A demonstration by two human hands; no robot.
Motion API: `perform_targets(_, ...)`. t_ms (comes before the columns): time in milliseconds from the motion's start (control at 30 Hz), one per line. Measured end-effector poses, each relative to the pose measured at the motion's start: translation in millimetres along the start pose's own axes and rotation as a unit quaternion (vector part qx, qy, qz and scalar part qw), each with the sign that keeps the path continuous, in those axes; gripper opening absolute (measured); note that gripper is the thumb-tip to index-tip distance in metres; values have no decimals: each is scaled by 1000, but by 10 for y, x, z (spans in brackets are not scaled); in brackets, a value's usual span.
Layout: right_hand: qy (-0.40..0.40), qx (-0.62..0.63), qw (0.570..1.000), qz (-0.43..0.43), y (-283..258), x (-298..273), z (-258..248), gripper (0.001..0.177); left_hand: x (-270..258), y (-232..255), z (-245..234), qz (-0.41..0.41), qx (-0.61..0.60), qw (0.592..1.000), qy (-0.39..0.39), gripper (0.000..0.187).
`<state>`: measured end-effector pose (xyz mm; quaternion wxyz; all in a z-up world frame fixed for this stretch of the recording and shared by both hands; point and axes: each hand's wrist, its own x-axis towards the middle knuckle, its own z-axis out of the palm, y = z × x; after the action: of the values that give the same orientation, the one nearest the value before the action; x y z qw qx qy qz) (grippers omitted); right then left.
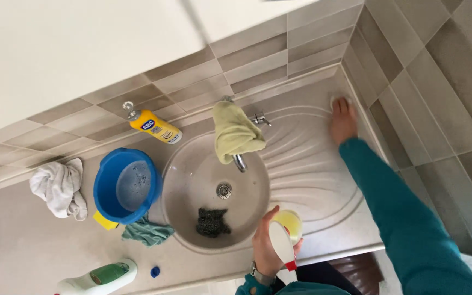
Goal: The person cleans a bathroom sink and countertop using multiple cloths and cleaning agents. They apply liquid cleaner, scrub the sink basin and faucet, rinse and wring cloths, and wipe the surrounding countertop and tiled wall. The person also moves a bucket and cleaning bottles to clear the workspace.
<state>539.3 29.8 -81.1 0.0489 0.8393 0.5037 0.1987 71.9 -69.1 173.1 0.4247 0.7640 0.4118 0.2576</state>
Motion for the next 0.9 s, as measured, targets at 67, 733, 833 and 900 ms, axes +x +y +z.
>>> perform_targets(67, 15, 60, 997, 39, -60, -212, -450, 64, -4, -201, -53, 39, 7, 999, 4, 94)
perform_targets(733, -61, 323, 943, -49, -842, -13, -190, 79, -98, -137, -866, 31, -43, 997, 54, 94)
perform_targets(833, 37, 268, 960, 68, -650, 90, -558, 86, -135, -229, -898, 11, -48, 997, 58, 98)
perform_targets(900, -172, 318, 910, 204, -982, 280, -1258, 85, -197, -336, -889, 50, -5, 996, 74, 96)
